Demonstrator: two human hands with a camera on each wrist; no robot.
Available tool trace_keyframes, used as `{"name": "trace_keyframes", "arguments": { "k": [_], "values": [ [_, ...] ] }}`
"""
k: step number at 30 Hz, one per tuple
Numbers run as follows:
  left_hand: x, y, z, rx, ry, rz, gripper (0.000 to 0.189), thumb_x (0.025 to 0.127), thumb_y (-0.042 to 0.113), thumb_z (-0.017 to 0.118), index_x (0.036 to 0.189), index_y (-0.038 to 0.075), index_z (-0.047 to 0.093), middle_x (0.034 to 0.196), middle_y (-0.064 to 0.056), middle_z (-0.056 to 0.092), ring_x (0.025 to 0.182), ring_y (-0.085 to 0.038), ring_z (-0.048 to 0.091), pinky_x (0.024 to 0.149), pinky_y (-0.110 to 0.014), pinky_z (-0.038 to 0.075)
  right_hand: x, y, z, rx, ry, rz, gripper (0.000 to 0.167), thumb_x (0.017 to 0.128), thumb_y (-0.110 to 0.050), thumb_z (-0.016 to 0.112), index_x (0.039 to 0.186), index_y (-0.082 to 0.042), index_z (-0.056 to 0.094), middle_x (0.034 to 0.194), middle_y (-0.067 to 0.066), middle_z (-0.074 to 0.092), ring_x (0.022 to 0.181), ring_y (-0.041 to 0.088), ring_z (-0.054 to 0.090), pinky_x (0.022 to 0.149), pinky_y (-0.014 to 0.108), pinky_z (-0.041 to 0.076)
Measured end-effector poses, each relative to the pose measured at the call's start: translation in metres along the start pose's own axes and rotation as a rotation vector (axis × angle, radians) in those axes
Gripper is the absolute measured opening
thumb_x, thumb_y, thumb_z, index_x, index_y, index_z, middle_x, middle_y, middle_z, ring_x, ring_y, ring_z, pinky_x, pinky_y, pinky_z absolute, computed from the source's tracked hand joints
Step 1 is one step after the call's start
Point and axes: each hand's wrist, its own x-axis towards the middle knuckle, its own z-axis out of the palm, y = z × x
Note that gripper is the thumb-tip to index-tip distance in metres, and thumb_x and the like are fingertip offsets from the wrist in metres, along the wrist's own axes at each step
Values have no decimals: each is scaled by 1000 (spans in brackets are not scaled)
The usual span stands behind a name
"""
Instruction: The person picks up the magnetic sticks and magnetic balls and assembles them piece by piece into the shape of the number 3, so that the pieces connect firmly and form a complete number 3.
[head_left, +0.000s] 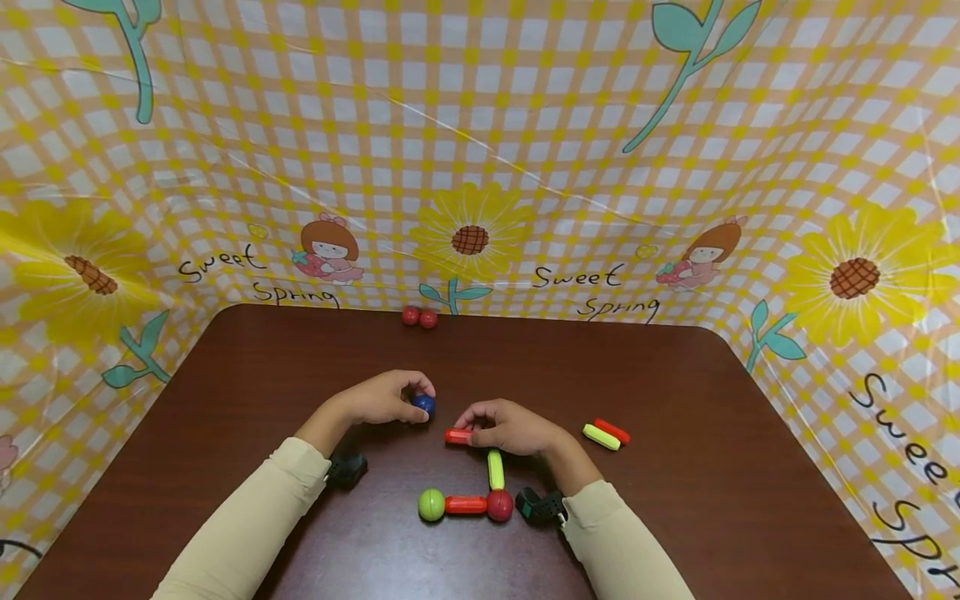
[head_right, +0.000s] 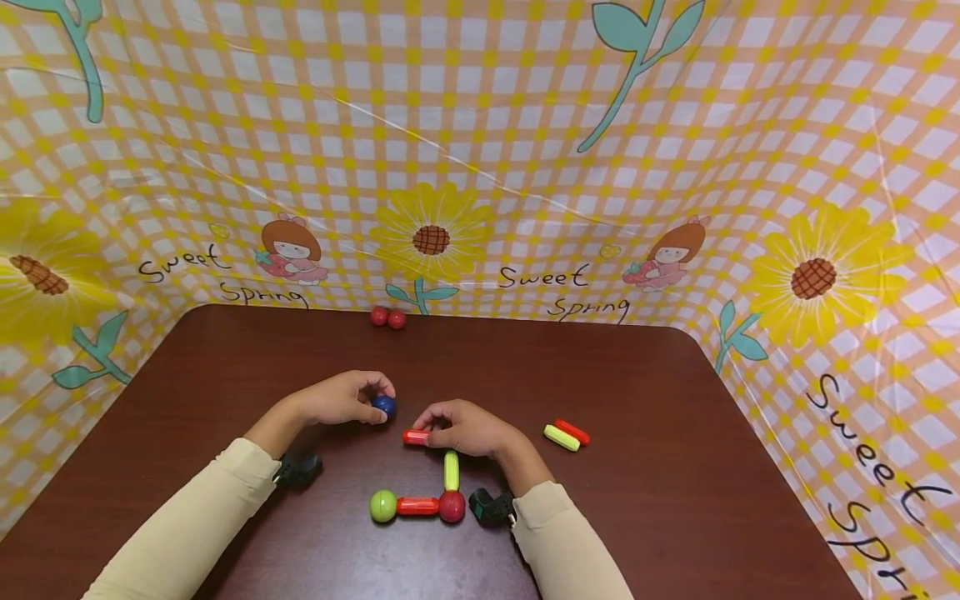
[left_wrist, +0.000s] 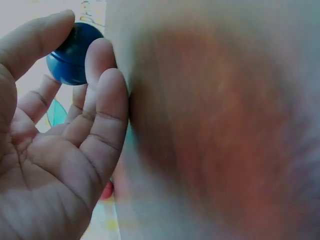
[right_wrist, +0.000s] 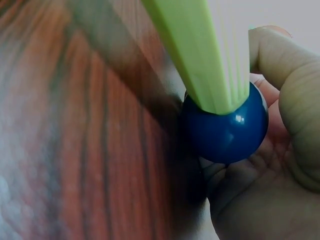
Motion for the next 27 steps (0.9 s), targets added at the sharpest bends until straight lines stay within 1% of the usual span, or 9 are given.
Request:
{"name": "trace_keyframes", "arguments": {
  "k": [5,9,14,16,20,23,25,27],
  "values": [
    [-8,4,8,4,-7,-1,28,85,8,77,108,7,61,94,-5,61,75,-17,59,67,-31,51,0,-2,0,3,-2,-2,17,94,-9,65,110,-11,71,84,-2,61,75,13,53,68,27,43],
    [-12,6,13,-27,4,-12,29,84,6,77,106,7,59,94,-6,61,73,-17,61,66,-30,51,1,-1,-1,9,1,-5,18,94,-9,65,110,-11,71,84,-2,61,75,13,52,67,27,43],
    [-17,6,20,-69,22,-43,28,84,6,77,104,7,58,93,-7,61,70,-17,62,63,-30,51,0,1,-1,5,3,-12,18,94,-9,65,111,-10,70,85,-1,60,76,14,52,68,27,43],
    [-18,5,23,-61,37,-52,28,84,8,78,103,8,58,93,-7,60,69,-17,61,62,-30,50,0,1,-1,11,2,-13,19,94,-9,65,111,-10,70,86,-1,60,77,15,52,69,27,43],
    [-20,6,29,23,64,-26,28,83,13,81,99,10,59,90,-2,59,76,-16,57,67,-31,47,-1,1,-1,24,1,-12,19,94,-8,64,112,-10,70,89,0,61,79,16,52,69,28,43],
    [-23,8,31,67,86,-21,28,82,16,82,97,10,59,89,0,59,80,-16,54,70,-32,45,-1,1,0,30,-4,-15,19,94,-8,63,111,-9,70,90,1,61,79,16,52,69,28,43],
    [-24,8,32,50,100,-28,28,82,16,82,96,10,59,88,-1,59,78,-16,55,67,-31,46,-1,2,0,32,-5,-17,19,94,-8,64,112,-9,70,89,1,60,79,17,52,69,28,43],
    [-24,7,33,9,106,-44,29,82,15,82,97,8,59,89,-3,59,75,-16,57,65,-31,48,-2,2,1,26,-3,-13,18,94,-8,64,112,-10,70,88,0,60,79,16,52,69,28,43]
  ]
}}
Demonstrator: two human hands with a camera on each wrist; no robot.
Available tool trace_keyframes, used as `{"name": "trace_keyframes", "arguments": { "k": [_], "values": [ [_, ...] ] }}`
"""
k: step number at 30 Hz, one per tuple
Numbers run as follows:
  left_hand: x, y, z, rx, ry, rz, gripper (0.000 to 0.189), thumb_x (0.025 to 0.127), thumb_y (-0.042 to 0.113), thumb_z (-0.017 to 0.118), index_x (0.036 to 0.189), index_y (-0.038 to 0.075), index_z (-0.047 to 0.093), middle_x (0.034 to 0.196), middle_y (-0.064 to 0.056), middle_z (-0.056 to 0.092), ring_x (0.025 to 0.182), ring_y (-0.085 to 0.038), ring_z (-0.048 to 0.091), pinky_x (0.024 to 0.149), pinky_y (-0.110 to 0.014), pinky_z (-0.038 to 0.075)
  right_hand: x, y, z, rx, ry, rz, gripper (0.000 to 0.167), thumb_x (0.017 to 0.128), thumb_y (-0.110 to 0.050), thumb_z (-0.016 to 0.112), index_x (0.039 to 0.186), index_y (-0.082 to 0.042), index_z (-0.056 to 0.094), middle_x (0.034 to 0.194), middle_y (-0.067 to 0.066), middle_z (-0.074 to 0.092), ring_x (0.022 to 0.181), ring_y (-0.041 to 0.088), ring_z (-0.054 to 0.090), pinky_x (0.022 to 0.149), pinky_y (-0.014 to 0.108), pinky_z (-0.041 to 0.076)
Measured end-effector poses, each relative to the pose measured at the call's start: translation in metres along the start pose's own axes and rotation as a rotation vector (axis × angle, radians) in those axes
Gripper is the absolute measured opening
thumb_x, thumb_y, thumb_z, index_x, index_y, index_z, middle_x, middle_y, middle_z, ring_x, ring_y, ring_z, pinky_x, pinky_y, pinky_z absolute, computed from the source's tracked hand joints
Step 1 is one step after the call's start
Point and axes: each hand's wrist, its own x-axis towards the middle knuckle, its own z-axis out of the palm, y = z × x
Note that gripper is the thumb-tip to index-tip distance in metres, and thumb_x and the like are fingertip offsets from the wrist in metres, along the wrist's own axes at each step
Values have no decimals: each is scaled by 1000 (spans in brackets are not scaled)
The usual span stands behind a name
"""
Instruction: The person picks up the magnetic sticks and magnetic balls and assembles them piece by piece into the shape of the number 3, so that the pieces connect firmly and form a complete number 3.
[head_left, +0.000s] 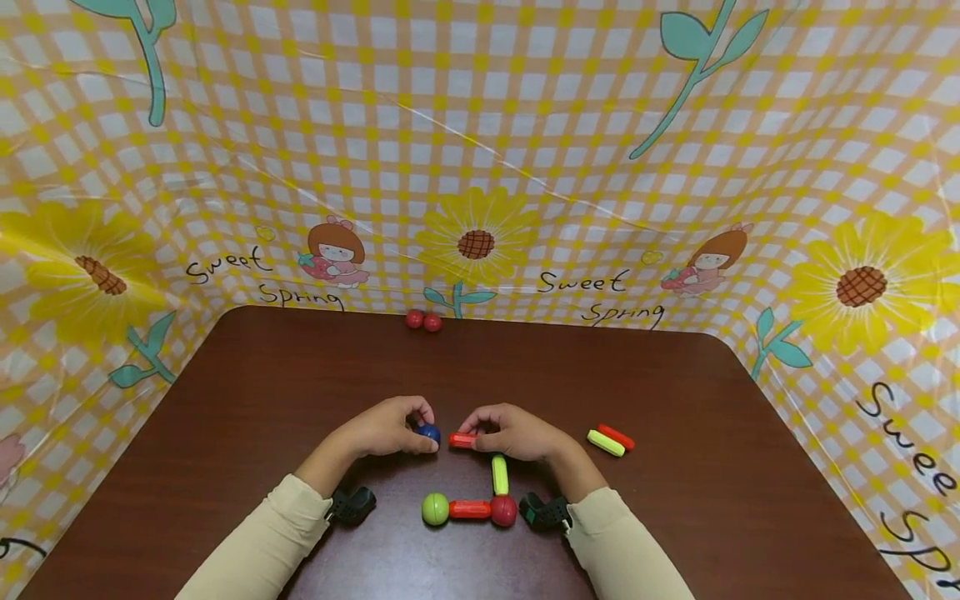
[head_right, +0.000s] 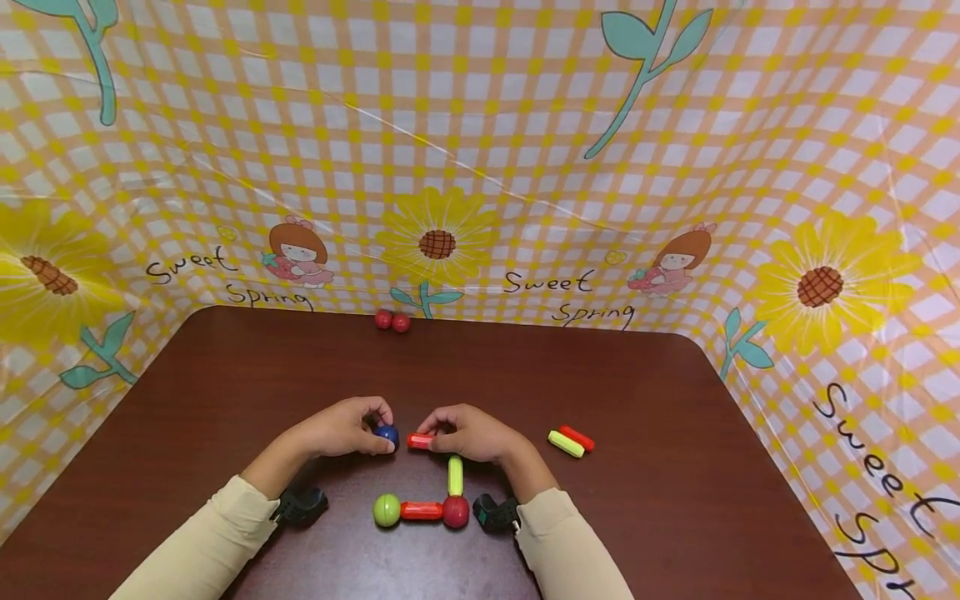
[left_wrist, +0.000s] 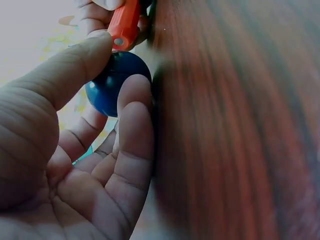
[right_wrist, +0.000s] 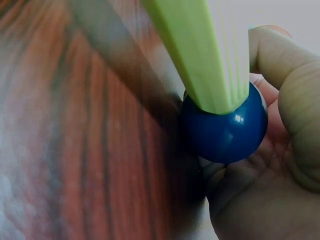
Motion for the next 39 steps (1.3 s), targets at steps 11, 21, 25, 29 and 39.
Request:
{"name": "trace_keyframes", "arguments": {
  "k": [11,21,25,29,39],
  "values": [
    [0,4,8,-37,9,-34,29,83,14,82,98,8,58,90,-5,58,71,-16,59,61,-30,51,-2,3,2,-5,11,1,18,94,-8,65,111,-10,70,89,0,59,82,17,52,70,28,43],
    [1,6,10,25,26,7,31,81,17,83,97,9,58,89,-3,59,76,-17,56,62,-31,49,-2,1,2,2,15,5,17,94,-7,65,110,-9,70,89,-1,60,82,17,52,70,28,43],
    [1,6,10,27,26,5,31,82,17,83,97,9,58,89,-2,59,76,-17,57,62,-31,49,-1,1,2,-3,14,1,17,94,-7,64,111,-9,70,89,-1,60,82,17,52,70,28,43],
    [2,6,10,31,29,7,31,81,18,83,97,9,58,90,-2,60,79,-17,57,63,-31,49,0,1,2,-12,17,-7,18,94,-7,64,110,-9,70,93,-1,63,85,17,53,72,28,44],
    [1,8,8,39,27,20,30,82,15,83,101,9,61,90,-1,60,82,-16,57,67,-31,49,2,1,2,-7,15,-9,17,94,-8,63,110,-9,70,92,-1,62,84,17,52,71,28,44]
  ]
}}
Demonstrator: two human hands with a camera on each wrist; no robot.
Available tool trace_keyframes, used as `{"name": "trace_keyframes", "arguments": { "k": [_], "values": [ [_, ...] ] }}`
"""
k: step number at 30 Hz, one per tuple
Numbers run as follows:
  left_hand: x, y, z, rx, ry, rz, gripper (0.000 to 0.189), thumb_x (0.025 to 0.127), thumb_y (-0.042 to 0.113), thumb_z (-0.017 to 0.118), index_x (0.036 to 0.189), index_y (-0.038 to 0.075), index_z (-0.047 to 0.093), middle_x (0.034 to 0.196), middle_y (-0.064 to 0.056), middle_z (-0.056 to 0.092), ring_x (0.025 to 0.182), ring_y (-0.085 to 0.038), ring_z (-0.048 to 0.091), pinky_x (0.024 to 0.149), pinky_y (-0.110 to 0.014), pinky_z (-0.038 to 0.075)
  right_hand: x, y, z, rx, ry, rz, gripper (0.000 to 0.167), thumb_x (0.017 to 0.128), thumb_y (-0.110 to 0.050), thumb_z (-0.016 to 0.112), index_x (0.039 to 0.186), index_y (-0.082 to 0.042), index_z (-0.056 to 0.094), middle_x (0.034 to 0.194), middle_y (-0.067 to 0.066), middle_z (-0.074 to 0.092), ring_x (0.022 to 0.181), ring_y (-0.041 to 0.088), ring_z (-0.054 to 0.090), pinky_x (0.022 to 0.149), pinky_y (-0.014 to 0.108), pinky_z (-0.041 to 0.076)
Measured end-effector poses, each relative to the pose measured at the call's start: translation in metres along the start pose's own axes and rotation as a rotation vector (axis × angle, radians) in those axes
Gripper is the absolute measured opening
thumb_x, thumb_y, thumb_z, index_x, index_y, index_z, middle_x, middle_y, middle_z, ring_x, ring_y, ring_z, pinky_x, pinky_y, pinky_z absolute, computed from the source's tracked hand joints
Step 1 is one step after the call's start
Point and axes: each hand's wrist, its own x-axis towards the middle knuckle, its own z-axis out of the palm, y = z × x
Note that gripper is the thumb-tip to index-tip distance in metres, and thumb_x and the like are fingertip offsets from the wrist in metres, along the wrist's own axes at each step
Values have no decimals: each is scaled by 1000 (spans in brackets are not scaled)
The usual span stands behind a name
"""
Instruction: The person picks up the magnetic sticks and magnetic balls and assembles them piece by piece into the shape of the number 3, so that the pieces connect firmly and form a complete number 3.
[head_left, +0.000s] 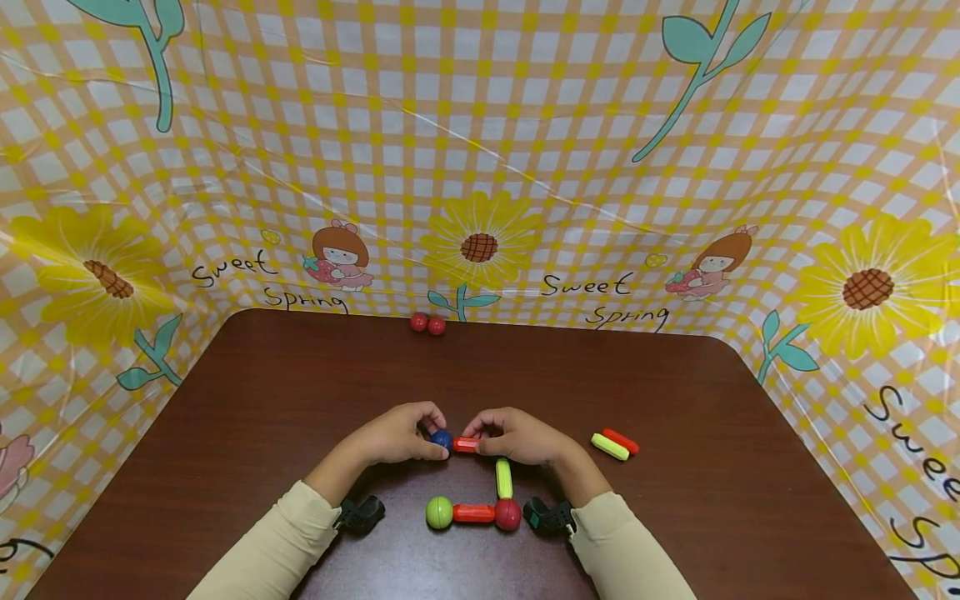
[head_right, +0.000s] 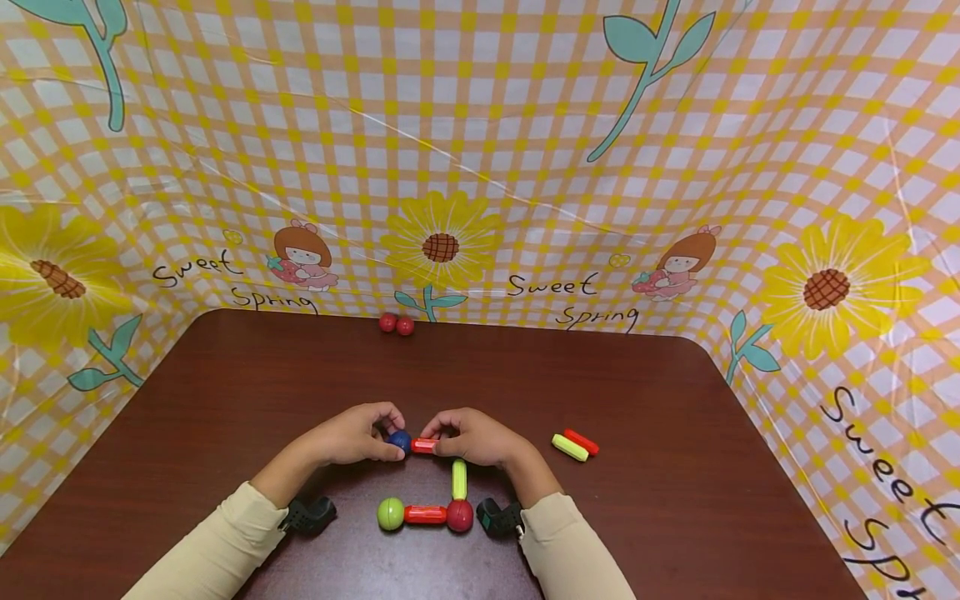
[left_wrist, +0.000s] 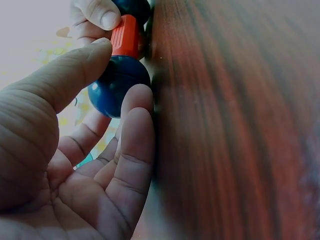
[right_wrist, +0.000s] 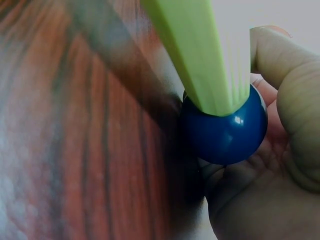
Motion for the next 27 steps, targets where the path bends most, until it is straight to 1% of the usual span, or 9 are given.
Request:
{"name": "trace_keyframes", "arguments": {
  "k": [5,11,19,23,27],
  "values": [
    [1,-1,0,16,-11,13,27,82,16,82,101,10,63,88,1,61,82,-15,57,70,-31,48,0,1,0,10,0,0,16,94,-7,64,109,-8,70,88,0,60,81,17,51,69,27,43],
    [1,-3,1,24,-15,17,25,82,17,82,98,11,64,87,2,61,81,-14,56,71,-31,47,-1,1,1,16,-1,-12,17,94,-7,64,110,-7,70,90,1,61,82,17,52,69,27,43],
    [-1,-1,0,34,-18,9,25,82,18,82,97,11,64,86,2,61,81,-14,56,72,-32,47,-2,0,0,10,-4,-23,16,94,-8,65,110,-6,69,83,1,57,74,15,51,66,26,42],
    [-1,1,0,32,-18,1,25,82,19,82,97,11,64,86,2,61,81,-14,56,71,-32,47,-4,-1,-3,-32,-18,-9,20,93,-8,67,112,-10,69,89,0,61,81,16,54,72,29,45],
    [-1,2,0,37,-17,1,25,82,19,82,97,11,63,86,2,61,81,-15,56,71,-32,46,-10,-2,-9,-86,-36,15,27,90,-6,69,115,-15,68,104,-2,64,96,19,54,84,34,45]
  ]
}}
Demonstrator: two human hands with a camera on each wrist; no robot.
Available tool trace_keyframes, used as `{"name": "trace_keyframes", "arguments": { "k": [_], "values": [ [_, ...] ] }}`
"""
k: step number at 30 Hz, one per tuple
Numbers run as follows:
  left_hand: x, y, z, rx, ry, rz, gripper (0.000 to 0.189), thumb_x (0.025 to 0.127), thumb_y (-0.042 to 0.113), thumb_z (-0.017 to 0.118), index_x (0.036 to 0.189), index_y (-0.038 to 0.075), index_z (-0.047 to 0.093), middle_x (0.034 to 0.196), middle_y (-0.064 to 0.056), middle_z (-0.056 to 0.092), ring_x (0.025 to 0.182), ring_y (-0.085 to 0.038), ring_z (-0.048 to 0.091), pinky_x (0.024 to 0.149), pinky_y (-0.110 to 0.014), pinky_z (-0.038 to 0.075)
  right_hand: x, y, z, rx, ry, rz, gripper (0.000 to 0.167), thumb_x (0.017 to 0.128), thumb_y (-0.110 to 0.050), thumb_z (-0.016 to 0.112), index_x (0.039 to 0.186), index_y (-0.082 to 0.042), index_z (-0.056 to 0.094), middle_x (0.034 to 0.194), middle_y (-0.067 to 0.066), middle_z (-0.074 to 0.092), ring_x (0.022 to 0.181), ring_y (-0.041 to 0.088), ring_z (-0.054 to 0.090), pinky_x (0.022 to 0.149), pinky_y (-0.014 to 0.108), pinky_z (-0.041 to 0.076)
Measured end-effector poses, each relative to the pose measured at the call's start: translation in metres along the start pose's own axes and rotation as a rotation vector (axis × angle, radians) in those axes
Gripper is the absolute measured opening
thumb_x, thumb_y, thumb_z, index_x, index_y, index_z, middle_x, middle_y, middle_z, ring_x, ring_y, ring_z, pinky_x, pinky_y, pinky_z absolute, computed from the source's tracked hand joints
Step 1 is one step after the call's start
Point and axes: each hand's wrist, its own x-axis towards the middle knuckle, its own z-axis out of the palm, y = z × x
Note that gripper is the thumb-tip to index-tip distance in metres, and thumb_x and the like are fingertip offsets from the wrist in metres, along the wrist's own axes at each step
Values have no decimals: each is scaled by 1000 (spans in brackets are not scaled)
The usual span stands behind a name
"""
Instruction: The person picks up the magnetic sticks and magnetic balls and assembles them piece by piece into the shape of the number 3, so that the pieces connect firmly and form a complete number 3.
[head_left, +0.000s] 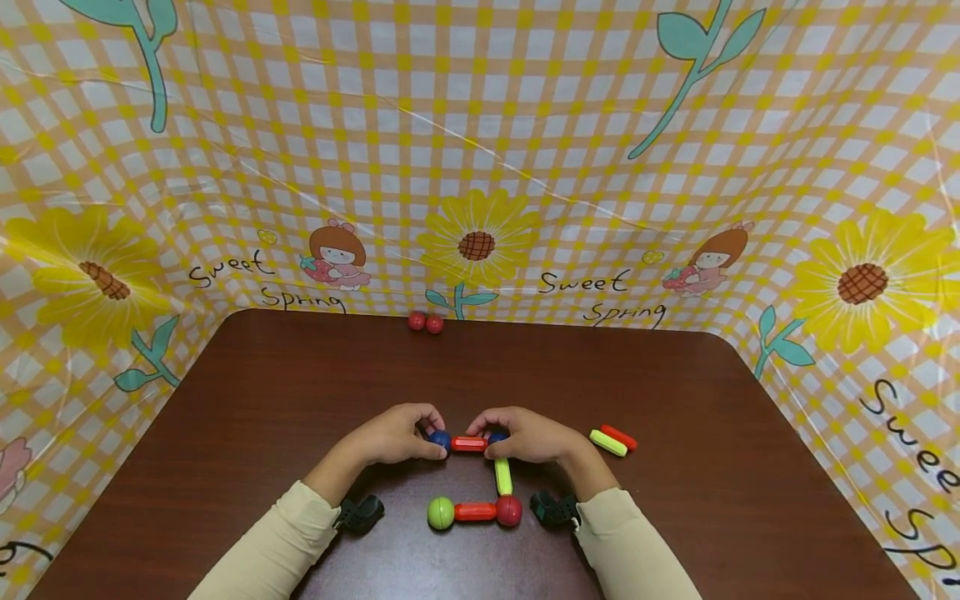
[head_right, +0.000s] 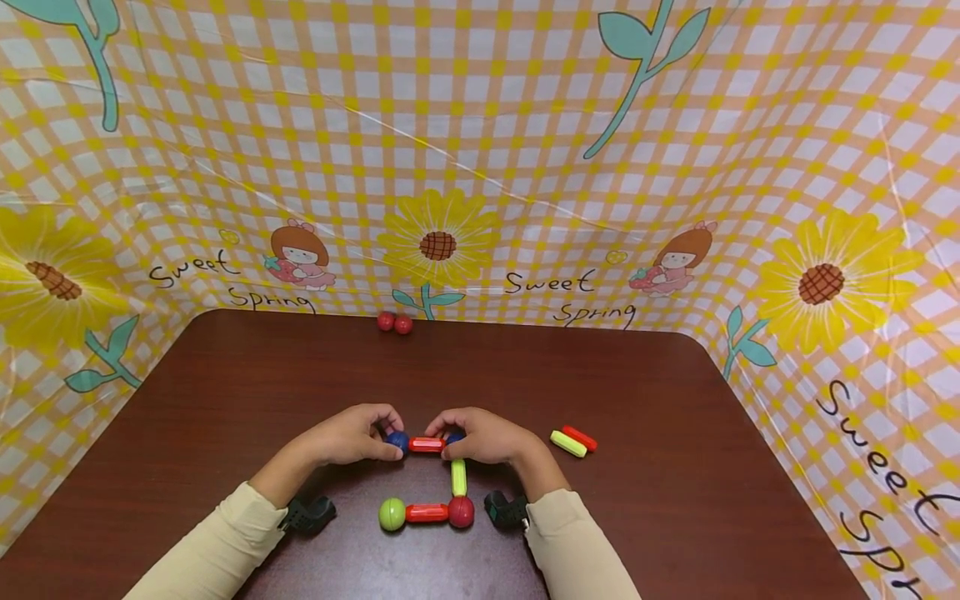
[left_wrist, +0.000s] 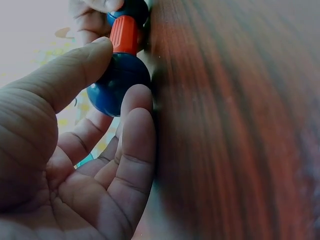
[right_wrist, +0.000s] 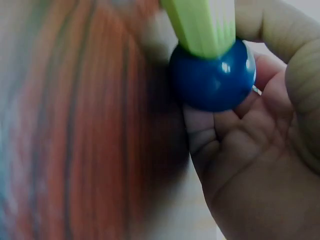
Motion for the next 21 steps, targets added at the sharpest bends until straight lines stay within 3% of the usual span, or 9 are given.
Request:
{"name": "trace_keyframes", "arguments": {
  "k": [10,21],
  "values": [
    [0,1,1,7,-1,-2,25,83,19,82,98,11,64,87,2,61,81,-14,56,72,-32,46,-5,-3,-1,33,7,12,27,91,-6,69,117,-12,67,111,2,64,98,21,52,86,38,43],
    [-1,1,1,-9,-1,-6,24,83,18,82,98,11,63,86,1,60,80,-15,56,69,-31,46,-5,-1,0,-14,17,18,25,91,-10,70,115,-15,68,106,0,63,94,20,52,83,38,44]
  ]
}}
